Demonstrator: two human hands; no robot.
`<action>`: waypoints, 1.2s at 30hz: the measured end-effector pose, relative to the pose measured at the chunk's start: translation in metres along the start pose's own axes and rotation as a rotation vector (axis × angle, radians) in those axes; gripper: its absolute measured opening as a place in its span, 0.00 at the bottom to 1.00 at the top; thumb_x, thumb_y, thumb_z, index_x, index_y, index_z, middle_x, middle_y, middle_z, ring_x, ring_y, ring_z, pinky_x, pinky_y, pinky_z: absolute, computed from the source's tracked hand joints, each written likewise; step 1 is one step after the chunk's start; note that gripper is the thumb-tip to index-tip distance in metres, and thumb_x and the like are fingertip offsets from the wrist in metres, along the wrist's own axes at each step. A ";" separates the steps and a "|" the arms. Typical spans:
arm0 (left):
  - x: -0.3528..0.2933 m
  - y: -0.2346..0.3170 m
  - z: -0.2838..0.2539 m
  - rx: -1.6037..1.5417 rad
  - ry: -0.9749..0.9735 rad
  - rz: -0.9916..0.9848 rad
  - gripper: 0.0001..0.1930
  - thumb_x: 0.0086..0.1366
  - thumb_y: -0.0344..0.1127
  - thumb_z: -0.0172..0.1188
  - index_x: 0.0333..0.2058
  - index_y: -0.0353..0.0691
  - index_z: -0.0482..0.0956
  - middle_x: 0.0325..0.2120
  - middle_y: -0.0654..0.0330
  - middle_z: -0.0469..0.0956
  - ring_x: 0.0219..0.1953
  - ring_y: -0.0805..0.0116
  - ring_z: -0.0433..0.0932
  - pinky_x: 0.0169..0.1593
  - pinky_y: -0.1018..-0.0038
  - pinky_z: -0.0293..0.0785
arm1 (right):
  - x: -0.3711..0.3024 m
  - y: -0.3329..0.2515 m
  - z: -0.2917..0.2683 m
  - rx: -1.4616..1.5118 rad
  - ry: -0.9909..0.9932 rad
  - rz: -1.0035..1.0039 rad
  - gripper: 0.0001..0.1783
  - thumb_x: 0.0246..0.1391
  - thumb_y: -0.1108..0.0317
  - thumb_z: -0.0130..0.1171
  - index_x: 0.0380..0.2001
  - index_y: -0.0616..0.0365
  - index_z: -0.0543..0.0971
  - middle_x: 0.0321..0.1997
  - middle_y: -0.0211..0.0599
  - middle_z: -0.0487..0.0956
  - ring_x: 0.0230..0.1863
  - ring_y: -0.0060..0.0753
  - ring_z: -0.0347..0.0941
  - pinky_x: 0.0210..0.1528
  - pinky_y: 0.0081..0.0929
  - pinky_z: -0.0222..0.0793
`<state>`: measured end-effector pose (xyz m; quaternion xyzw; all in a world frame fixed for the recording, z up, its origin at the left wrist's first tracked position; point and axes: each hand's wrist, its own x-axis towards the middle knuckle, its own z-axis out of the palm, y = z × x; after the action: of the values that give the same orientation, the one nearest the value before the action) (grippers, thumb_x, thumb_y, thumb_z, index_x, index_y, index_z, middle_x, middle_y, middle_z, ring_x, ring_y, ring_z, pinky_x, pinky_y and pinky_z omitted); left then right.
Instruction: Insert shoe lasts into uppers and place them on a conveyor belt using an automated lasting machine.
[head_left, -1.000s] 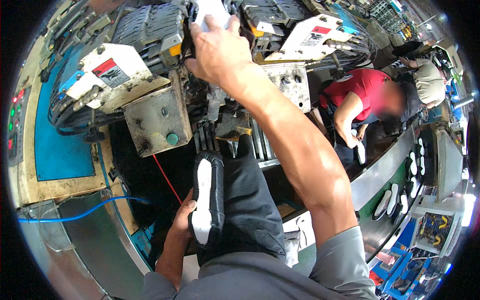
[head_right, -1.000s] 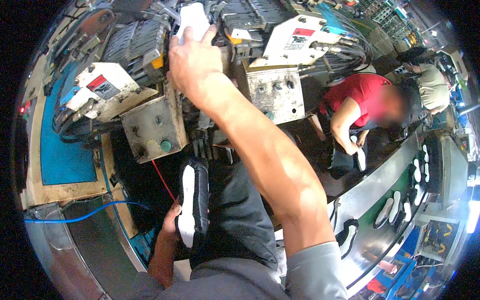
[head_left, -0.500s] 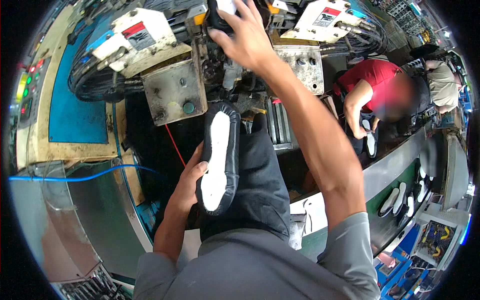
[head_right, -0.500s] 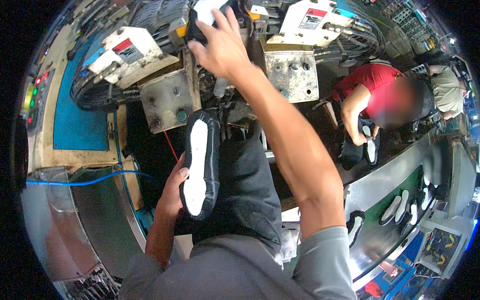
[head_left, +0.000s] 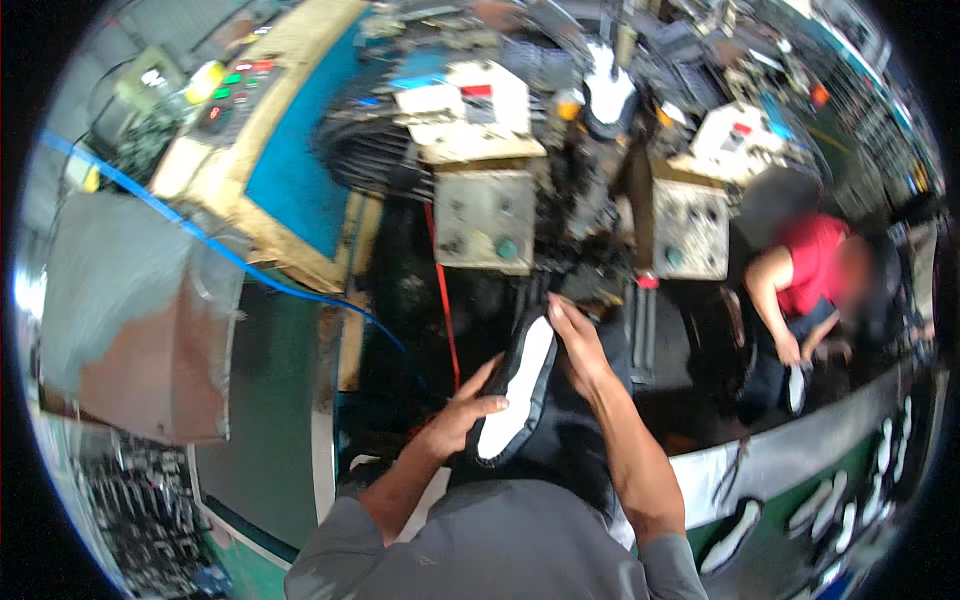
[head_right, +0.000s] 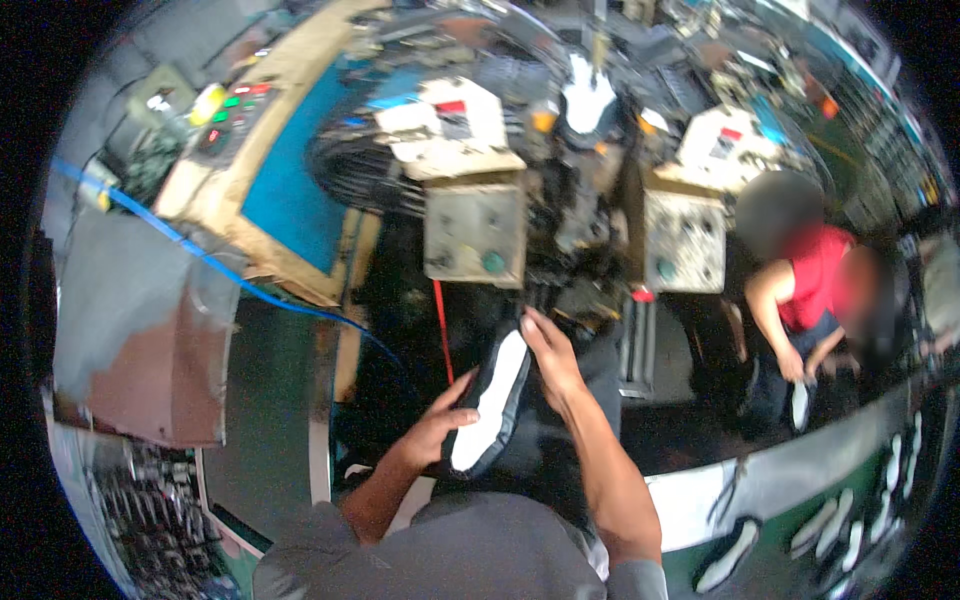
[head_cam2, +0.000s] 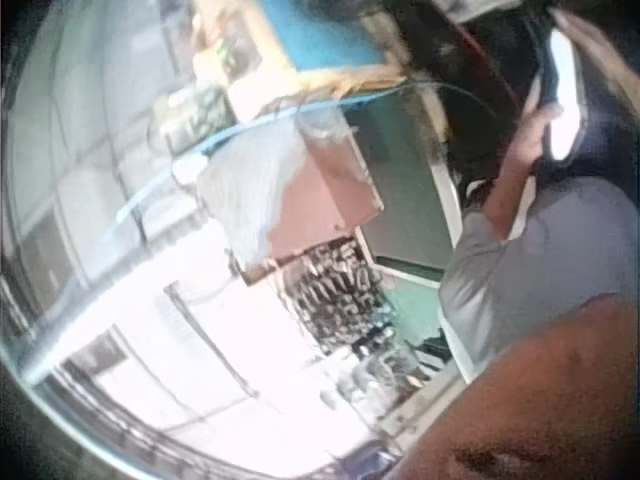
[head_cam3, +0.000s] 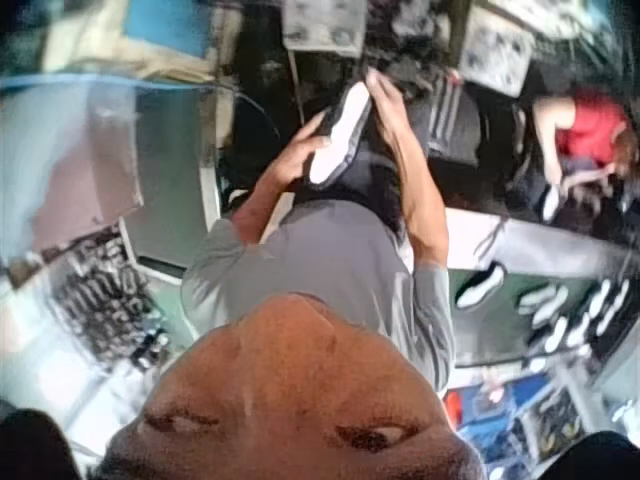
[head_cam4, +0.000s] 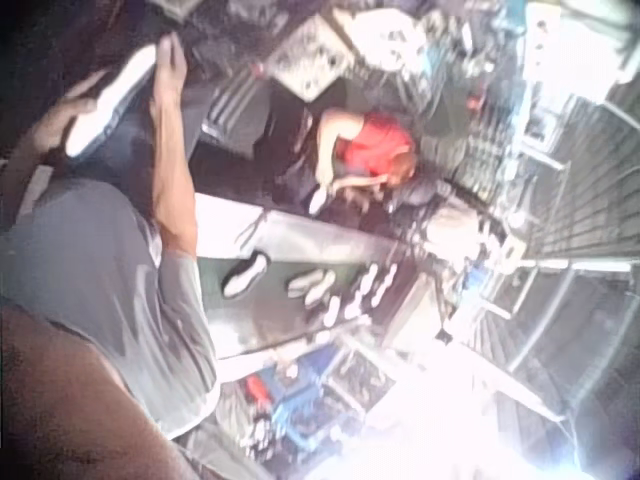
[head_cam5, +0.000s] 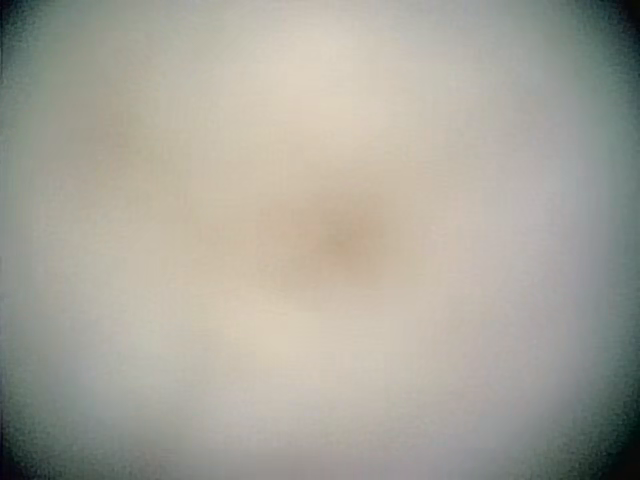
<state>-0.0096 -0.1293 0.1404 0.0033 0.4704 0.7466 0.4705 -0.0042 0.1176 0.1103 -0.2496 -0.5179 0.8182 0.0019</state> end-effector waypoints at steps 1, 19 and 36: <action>-0.010 -0.010 -0.017 -0.034 0.057 0.013 0.48 0.66 0.29 0.68 0.81 0.41 0.55 0.68 0.57 0.73 0.66 0.61 0.76 0.69 0.64 0.73 | -0.013 0.001 0.007 -0.004 -0.002 0.121 0.38 0.74 0.46 0.64 0.75 0.62 0.71 0.70 0.42 0.79 0.66 0.36 0.77 0.69 0.36 0.70; 0.043 0.096 -0.410 0.468 0.811 0.225 0.16 0.69 0.27 0.64 0.55 0.36 0.81 0.38 0.57 0.81 0.38 0.66 0.84 0.43 0.72 0.82 | -0.125 0.074 -0.083 0.100 0.180 0.087 0.34 0.74 0.53 0.65 0.71 0.66 0.73 0.68 0.49 0.81 0.61 0.45 0.84 0.63 0.42 0.81; 0.124 -0.126 0.078 0.786 -0.508 -0.106 0.21 0.79 0.30 0.60 0.66 0.27 0.76 0.56 0.47 0.83 0.55 0.59 0.85 0.62 0.64 0.82 | -0.557 0.264 -0.399 -0.971 1.663 0.449 0.50 0.54 0.50 0.76 0.76 0.59 0.69 0.63 0.64 0.81 0.65 0.64 0.79 0.68 0.52 0.75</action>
<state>0.0443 0.0276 0.0407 0.3396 0.5870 0.4624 0.5712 0.7143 0.1877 -0.0225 -0.8112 -0.5715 0.0626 0.1073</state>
